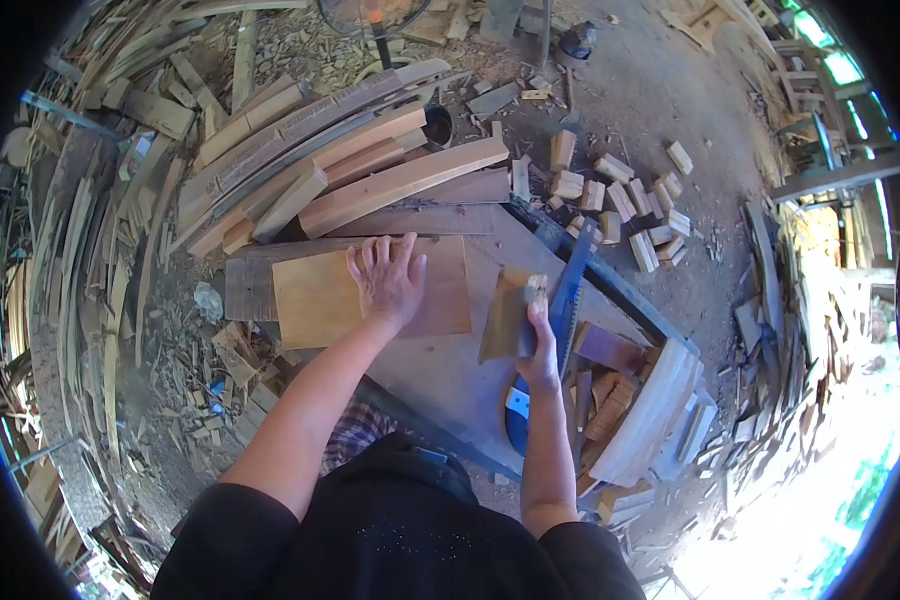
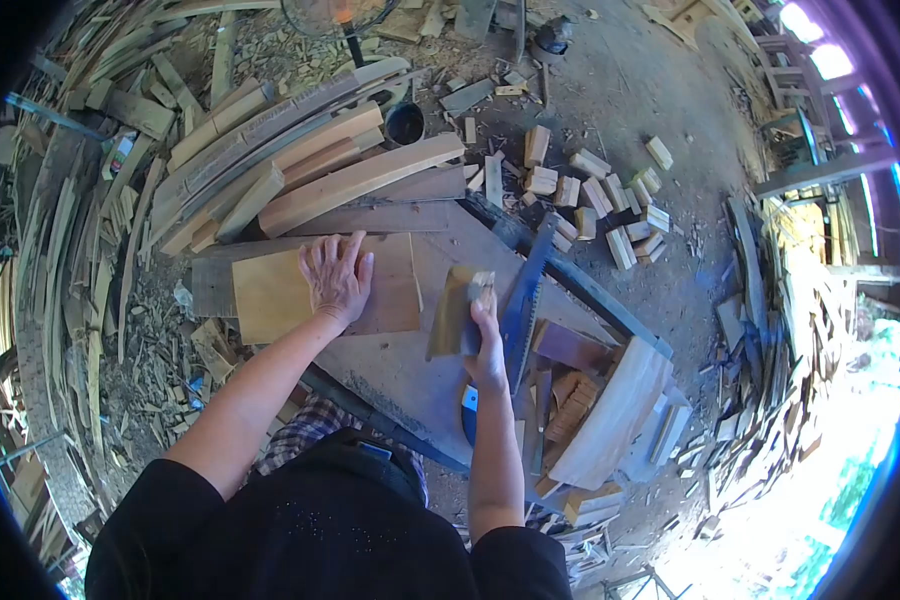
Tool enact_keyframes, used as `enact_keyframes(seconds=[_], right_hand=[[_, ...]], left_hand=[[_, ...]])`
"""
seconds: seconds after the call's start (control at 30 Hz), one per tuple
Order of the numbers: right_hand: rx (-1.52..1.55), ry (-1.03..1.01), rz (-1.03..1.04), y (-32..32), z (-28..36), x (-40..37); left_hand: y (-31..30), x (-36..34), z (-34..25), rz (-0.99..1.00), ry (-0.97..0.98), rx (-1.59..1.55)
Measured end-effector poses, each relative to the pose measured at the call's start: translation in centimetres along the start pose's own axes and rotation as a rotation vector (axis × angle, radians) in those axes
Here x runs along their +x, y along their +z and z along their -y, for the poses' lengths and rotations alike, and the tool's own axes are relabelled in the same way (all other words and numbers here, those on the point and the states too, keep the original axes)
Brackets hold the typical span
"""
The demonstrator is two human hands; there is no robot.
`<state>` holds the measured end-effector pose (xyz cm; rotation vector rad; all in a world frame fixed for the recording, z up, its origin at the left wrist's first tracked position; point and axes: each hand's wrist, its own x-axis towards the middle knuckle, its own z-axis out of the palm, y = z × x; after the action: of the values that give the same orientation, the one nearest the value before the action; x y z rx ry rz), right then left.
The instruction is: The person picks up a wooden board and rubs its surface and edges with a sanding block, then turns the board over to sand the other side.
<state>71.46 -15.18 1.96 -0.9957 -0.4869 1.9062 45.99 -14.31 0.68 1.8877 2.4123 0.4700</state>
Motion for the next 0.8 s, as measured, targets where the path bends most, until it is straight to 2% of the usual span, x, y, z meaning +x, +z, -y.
enact_keyframes(seconds=[0.17,0.23,0.27,0.33,0.37,0.4,0.43,0.5,0.63,0.67,0.7,0.73,0.8], right_hand=[[-0.059,-0.177,-0.059,2.4,1.3,1.9],[0.169,-0.111,-0.011,3.5,1.5,1.2],[0.163,-0.122,-0.001,4.5,1.9,0.6],[0.297,-0.073,0.091,6.4,2.5,-1.7],[0.284,-0.071,0.094,6.2,2.0,-1.9],[0.109,-0.15,0.018,5.8,1.4,-1.9],[-0.066,-0.229,-0.054,5.7,0.9,-1.9],[-0.26,-0.236,-0.064,7.5,1.1,-3.2],[-0.504,-0.359,0.035,8.1,0.8,-4.4],[-0.597,-0.384,0.066,8.6,1.0,-5.0],[-0.598,-0.39,0.07,9.0,1.1,-5.6],[-0.531,-0.352,0.063,9.2,1.2,-6.2],[-0.457,-0.302,0.117,8.5,1.5,-6.5]], left_hand=[[0.8,-0.3,0.3,-0.045,0.004,-0.02],[0.8,-0.5,0.6,-0.144,0.067,-0.147],[-0.2,-0.7,0.1,-0.159,0.069,-0.153],[-3.3,-2.3,-2.3,0.046,0.042,-0.551],[-4.5,-3.5,-4.1,0.233,-0.082,-0.81],[-5.5,-4.5,-5.8,0.423,-0.211,-1.066],[-6.1,-5.3,-7.1,0.412,-0.221,-1.077],[-6.9,-6.0,-8.7,0.436,-0.038,-1.237],[-6.3,-6.5,-9.7,0.383,-0.132,-1.339],[-6.2,-6.6,-9.9,0.293,-0.136,-1.388],[-6.1,-6.6,-10.1,0.201,-0.139,-1.435],[-6.0,-6.6,-10.1,0.194,-0.134,-1.436],[-6.2,-6.7,-9.7,0.362,-0.165,-1.646]])
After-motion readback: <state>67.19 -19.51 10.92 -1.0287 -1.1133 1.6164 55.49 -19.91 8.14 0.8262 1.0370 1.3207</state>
